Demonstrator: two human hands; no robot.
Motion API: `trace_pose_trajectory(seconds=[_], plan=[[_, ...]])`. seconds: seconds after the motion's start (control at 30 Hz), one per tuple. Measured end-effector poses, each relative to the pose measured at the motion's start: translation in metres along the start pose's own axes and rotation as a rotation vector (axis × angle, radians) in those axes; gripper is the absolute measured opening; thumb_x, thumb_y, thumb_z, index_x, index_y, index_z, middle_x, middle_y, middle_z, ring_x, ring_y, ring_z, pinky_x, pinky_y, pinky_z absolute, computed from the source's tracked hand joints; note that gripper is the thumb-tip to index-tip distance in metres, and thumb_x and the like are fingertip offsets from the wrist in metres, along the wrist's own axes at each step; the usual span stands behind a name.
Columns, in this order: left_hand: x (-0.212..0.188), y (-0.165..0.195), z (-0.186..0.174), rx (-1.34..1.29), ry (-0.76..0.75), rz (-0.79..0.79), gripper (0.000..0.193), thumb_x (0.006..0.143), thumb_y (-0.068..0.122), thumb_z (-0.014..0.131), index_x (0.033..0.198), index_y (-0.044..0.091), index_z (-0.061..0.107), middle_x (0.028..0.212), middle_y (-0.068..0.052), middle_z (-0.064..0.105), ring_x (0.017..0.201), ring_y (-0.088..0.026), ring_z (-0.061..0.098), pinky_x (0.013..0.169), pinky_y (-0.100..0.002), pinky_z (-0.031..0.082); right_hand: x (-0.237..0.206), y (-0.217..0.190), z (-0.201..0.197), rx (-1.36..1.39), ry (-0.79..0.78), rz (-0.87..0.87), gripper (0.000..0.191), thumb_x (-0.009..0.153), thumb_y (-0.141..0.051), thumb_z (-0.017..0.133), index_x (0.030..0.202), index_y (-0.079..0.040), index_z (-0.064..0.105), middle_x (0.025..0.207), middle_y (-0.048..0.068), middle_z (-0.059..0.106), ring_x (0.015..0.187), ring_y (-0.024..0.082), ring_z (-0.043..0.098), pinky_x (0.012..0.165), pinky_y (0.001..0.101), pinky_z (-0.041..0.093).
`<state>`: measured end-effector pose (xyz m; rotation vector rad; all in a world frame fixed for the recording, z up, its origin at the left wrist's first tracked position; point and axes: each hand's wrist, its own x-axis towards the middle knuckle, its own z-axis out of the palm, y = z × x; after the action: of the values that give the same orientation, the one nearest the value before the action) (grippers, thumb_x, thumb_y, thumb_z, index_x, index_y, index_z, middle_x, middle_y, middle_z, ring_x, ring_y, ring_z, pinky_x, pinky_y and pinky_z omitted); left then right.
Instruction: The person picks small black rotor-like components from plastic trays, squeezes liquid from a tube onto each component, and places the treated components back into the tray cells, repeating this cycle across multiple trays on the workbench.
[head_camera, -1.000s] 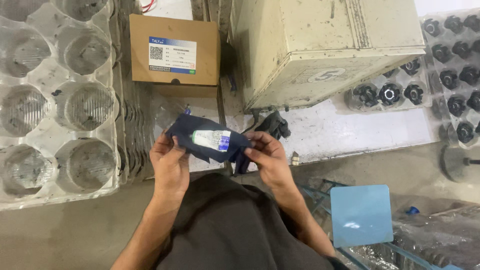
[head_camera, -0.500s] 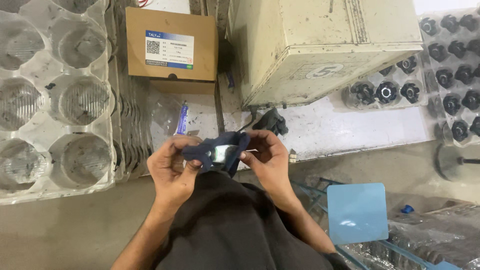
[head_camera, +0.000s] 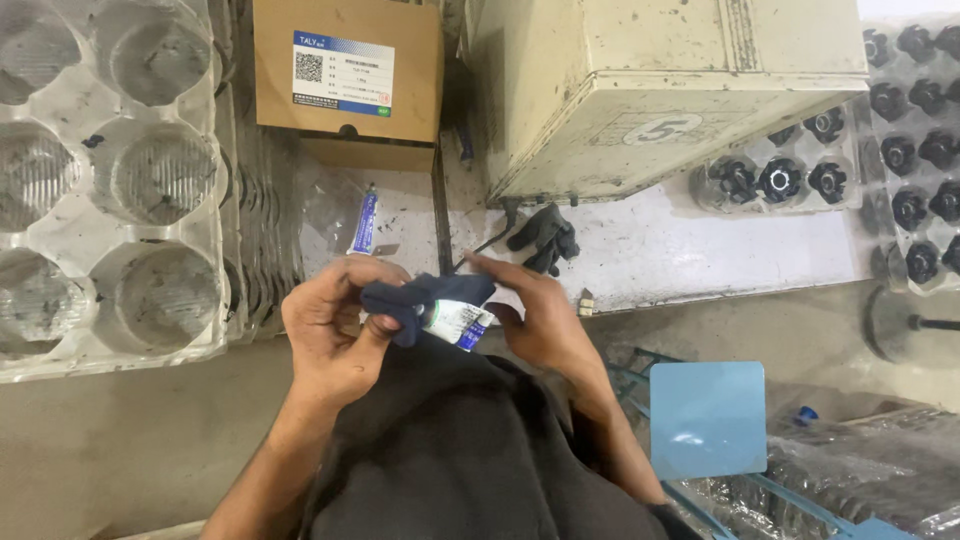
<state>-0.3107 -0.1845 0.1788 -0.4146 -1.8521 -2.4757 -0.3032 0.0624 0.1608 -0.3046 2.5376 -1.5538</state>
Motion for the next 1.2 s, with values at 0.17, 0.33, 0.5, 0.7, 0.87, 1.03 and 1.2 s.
trace_pose_trajectory(seconds=[0.17,0.33,0.5,0.7,0.87,1.03,1.2], plan=[[0.011,0.022,0.001,0.32,-0.118,0.14,0.022,0.081,-0.009,0.071,0.101,-0.002,0.067,0.1,-0.008,0.072,0.093,-0.015,0.069,0.087,-0.026,0.054,-0.016,-0.042,-0.024,-0.267,0.249,-0.187,0.062,0.077,-0.002,0.082,0.136,-0.003,0.062,0.129,0.019,0.07,0.116,0.028,0.069,0.097,0.0382,0.055],[0.015,0.032,0.011,0.31,-0.176,0.1,0.025,0.077,-0.011,0.069,0.1,-0.001,0.067,0.096,-0.008,0.072,0.092,-0.016,0.071,0.084,-0.026,0.056,-0.016,-0.042,-0.018,0.042,-0.101,-0.046,0.039,0.069,-0.013,0.091,0.096,0.002,0.068,0.086,0.013,0.069,0.081,0.022,0.068,0.074,0.0337,0.053],[0.012,0.032,0.012,0.334,-0.131,0.085,0.022,0.081,-0.01,0.073,0.1,0.0,0.068,0.093,-0.007,0.072,0.087,-0.015,0.07,0.082,-0.025,0.056,-0.023,-0.024,0.001,0.287,-0.093,-0.07,0.022,0.084,-0.012,0.082,0.092,0.004,0.07,0.08,0.008,0.068,0.079,0.013,0.06,0.074,0.0293,0.049],[0.003,0.035,0.021,0.344,-0.106,0.056,0.031,0.074,-0.015,0.063,0.101,0.0,0.068,0.099,-0.009,0.073,0.091,-0.019,0.072,0.076,-0.026,0.059,-0.034,-0.014,0.022,0.661,-0.052,-0.05,0.024,0.097,-0.012,0.073,0.112,0.007,0.072,0.098,0.007,0.071,0.093,0.012,0.06,0.083,0.0275,0.047],[0.008,0.043,0.024,0.452,-0.118,0.19,0.034,0.071,-0.015,0.066,0.1,0.002,0.067,0.097,-0.009,0.073,0.089,-0.021,0.074,0.081,-0.028,0.058,-0.036,-0.014,0.024,0.595,-0.06,0.113,0.032,0.096,-0.015,0.072,0.121,0.005,0.07,0.103,0.003,0.072,0.093,0.008,0.06,0.081,0.0238,0.05],[0.009,0.042,0.025,0.518,-0.12,0.205,0.036,0.068,-0.015,0.063,0.099,0.003,0.067,0.093,-0.008,0.071,0.085,-0.021,0.072,0.08,-0.028,0.057,-0.035,-0.018,0.015,0.347,-0.075,-0.024,0.026,0.093,-0.014,0.078,0.112,0.003,0.073,0.098,0.003,0.074,0.093,0.007,0.064,0.085,0.024,0.053],[0.011,0.039,0.028,0.476,-0.104,0.114,0.04,0.067,-0.017,0.055,0.098,0.003,0.069,0.09,-0.008,0.071,0.079,-0.019,0.072,0.071,-0.026,0.058,-0.031,-0.028,0.023,0.491,-0.017,-0.077,0.026,0.091,-0.009,0.081,0.111,0.004,0.071,0.103,0.006,0.072,0.097,0.009,0.061,0.085,0.0248,0.051]])
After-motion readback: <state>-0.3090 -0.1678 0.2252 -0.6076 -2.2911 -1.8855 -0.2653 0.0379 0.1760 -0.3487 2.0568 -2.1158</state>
